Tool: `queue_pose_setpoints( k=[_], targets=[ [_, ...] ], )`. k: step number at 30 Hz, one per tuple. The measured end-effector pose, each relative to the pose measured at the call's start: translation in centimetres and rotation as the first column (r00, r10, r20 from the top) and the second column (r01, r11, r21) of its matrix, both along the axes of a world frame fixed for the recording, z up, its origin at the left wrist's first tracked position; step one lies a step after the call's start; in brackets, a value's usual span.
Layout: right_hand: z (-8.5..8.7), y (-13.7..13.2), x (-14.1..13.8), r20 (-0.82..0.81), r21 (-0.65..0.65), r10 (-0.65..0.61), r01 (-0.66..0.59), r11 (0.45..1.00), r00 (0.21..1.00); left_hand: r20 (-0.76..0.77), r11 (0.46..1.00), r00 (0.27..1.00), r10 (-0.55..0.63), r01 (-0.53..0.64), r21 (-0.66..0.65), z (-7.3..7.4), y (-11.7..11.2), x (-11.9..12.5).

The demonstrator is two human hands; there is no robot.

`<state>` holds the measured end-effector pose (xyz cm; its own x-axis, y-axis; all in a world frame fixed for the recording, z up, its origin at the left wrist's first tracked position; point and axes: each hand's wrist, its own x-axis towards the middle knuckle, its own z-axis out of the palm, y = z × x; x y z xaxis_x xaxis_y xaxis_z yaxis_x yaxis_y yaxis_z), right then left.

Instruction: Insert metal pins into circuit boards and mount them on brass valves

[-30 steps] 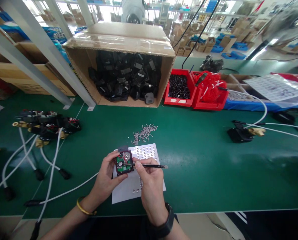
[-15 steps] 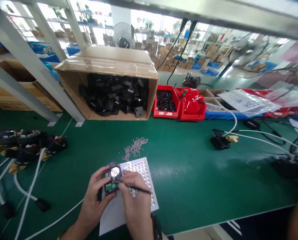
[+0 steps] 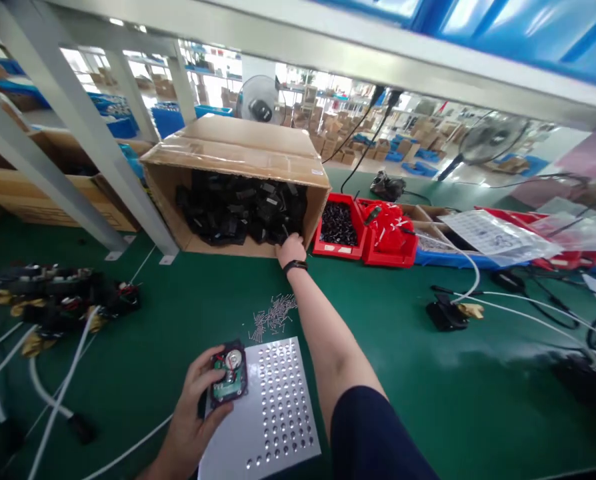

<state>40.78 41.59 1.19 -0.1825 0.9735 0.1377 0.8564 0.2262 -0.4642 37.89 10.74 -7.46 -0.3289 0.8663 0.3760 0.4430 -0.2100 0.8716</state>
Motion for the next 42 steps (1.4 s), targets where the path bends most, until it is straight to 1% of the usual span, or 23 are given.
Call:
queue_pose_setpoints(
  k=[2,4,6,8,10,12,14,16,18,22,23,25,26,27,29,32,33,34,35,37,39,41,42],
  targets=[
    [-0.6,-1.3,2.4,0.002,-0.003,0.001,-0.001,1.0,1.0,0.122,0.999,0.992,-0.007,0.011,-0.031,0.1,-0.2,0.1],
    [-1.1,-3.0,6.5,0.002,0.009,0.055,-0.055,0.998,0.998,0.258,0.996,0.966,-0.002,0.025,-0.087,0.3,-0.3,0.3],
    [-1.6,-5.0,11.7,0.041,0.039,0.207,-0.209,0.977,0.977,0.315,0.986,0.949,0.022,0.031,-0.162,0.6,-0.3,0.4],
    [-2.1,-6.9,17.0,0.18,0.007,0.308,-0.314,0.949,0.934,0.286,0.978,0.957,0.04,0.021,-0.207,1.0,-0.2,0.4],
    [-2.4,-8.7,21.5,0.363,-0.06,0.373,-0.378,0.924,0.854,0.229,0.975,0.973,0.034,0.018,-0.223,1.3,-0.1,0.2],
    [-2.6,-10.0,24.7,0.485,-0.128,0.422,-0.414,0.901,0.766,0.2,0.972,0.98,0.013,0.035,-0.233,1.4,0.0,0.0],
    [-2.5,-11.1,26.3,0.501,-0.089,0.354,-0.359,0.929,0.79,0.2,0.966,0.98,0.001,0.051,-0.255,1.5,0.0,0.0],
    [-2.5,-11.9,26.3,0.462,0.009,0.156,-0.181,0.983,0.873,0.237,0.951,0.972,-0.001,0.074,-0.301,1.5,0.0,0.0],
    [-2.7,-12.3,25.3,0.449,0.035,-0.025,0.01,0.999,0.893,0.294,0.927,0.956,0.004,0.106,-0.359,1.7,0.0,0.1],
    [-3.3,-12.3,22.0,0.439,-0.037,-0.141,0.174,0.984,0.887,0.318,0.897,0.948,0.029,0.116,-0.427,3.1,0.0,0.1],
    [-3.2,-12.3,21.4,0.362,-0.055,-0.163,0.195,0.979,0.918,0.267,0.895,0.963,0.031,0.093,-0.436,3.7,0.0,0.1],
    [-2.7,-12.8,20.3,-0.005,-0.231,-0.162,0.156,0.96,0.987,0.086,0.902,0.996,0.004,0.034,-0.43,5.1,0.2,0.1],
    [-2.4,-13.4,19.8,-0.234,-0.348,-0.157,0.068,0.935,0.96,-0.028,0.912,0.999,-0.023,0.009,-0.411,5.8,0.3,0.1],
    [-2.2,-14.1,19.3,-0.42,-0.443,-0.155,-0.052,0.895,0.894,-0.141,0.926,0.989,-0.046,-0.01,-0.376,6.4,0.5,0.2],
    [-1.9,-16.1,17.9,-0.651,-0.573,-0.2,-0.301,0.762,0.732,-0.313,0.956,0.946,-0.084,-0.012,-0.293,7.5,0.8,0.5],
    [-2.3,-19.1,15.3,-0.776,-0.63,-0.408,-0.551,0.547,0.481,-0.445,0.97,0.889,-0.109,-0.003,-0.243,8.4,1.4,1.3],
    [-2.6,-19.9,14.6,-0.784,-0.612,-0.484,-0.613,0.499,0.389,-0.465,0.967,0.877,-0.12,-0.002,-0.254,8.5,1.5,1.6],
    [-2.9,-20.5,13.9,-0.788,-0.589,-0.521,-0.648,0.482,0.328,-0.477,0.963,0.869,-0.13,-0.005,-0.271,8.6,1.6,1.8],
    [-3.0,-20.9,13.5,-0.807,-0.564,-0.502,-0.659,0.498,0.312,-0.485,0.957,0.864,-0.136,-0.013,-0.291,8.6,1.6,2.0],
    [-3.1,-21.3,13.0,-0.879,-0.477,-0.331,-0.663,0.577,0.344,-0.497,0.945,0.856,-0.143,-0.03,-0.324,8.5,1.6,2.2],
    [-2.8,-21.4,13.1,-0.902,-0.343,-0.027,-0.676,0.653,0.432,-0.511,0.937,0.848,-0.141,-0.053,-0.346,8.4,1.5,2.2],
    [-2.3,-21.4,13.2,-0.815,-0.219,0.271,-0.705,0.675,0.513,-0.519,0.934,0.844,-0.136,-0.066,-0.351,8.2,1.5,2.1],
    [-2.2,-21.4,13.2,-0.75,-0.184,0.372,-0.713,0.677,0.546,-0.513,0.937,0.848,-0.132,-0.062,-0.344,8.1,1.4,2.0]
  ],
)
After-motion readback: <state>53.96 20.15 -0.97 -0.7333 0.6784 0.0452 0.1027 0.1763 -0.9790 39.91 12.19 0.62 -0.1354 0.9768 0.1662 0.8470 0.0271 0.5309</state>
